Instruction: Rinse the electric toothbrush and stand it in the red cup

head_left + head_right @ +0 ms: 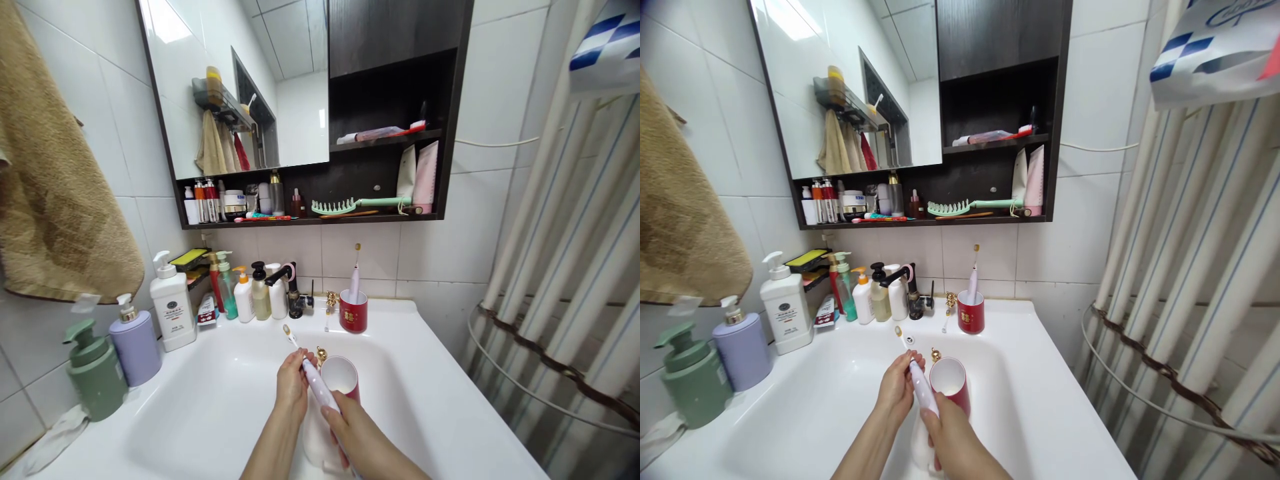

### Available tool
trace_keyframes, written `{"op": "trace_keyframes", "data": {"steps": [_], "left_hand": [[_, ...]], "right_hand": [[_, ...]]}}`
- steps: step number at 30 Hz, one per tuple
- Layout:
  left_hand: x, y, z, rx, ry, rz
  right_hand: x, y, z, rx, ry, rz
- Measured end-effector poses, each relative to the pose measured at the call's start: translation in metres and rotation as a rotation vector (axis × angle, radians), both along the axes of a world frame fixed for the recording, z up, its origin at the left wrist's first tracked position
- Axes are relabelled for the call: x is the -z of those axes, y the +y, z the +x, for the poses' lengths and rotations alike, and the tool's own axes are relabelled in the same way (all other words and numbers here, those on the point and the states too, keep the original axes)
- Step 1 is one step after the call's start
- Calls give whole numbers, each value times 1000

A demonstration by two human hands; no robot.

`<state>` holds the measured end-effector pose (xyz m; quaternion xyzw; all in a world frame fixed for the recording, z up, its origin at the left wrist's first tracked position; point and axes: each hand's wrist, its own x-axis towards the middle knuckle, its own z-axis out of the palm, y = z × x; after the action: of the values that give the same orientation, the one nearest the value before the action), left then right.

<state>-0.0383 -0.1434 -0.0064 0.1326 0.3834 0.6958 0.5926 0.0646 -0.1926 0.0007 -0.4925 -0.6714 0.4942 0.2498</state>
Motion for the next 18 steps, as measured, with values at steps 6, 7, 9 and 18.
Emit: {"op": "trace_keyframes", "data": {"steps": [6,7,9,18], "left_hand": [[-1,0,0,-9,-9,-4],[0,0,0,-10,-8,-5],[0,0,0,-13,-3,-12],[0,1,0,-25,8,-22]], "right_hand": [[1,1,1,27,-93,85],[1,1,1,31,-98,111],[1,0,1,18,-74,63],[1,0,2,32,-107,90]]}}
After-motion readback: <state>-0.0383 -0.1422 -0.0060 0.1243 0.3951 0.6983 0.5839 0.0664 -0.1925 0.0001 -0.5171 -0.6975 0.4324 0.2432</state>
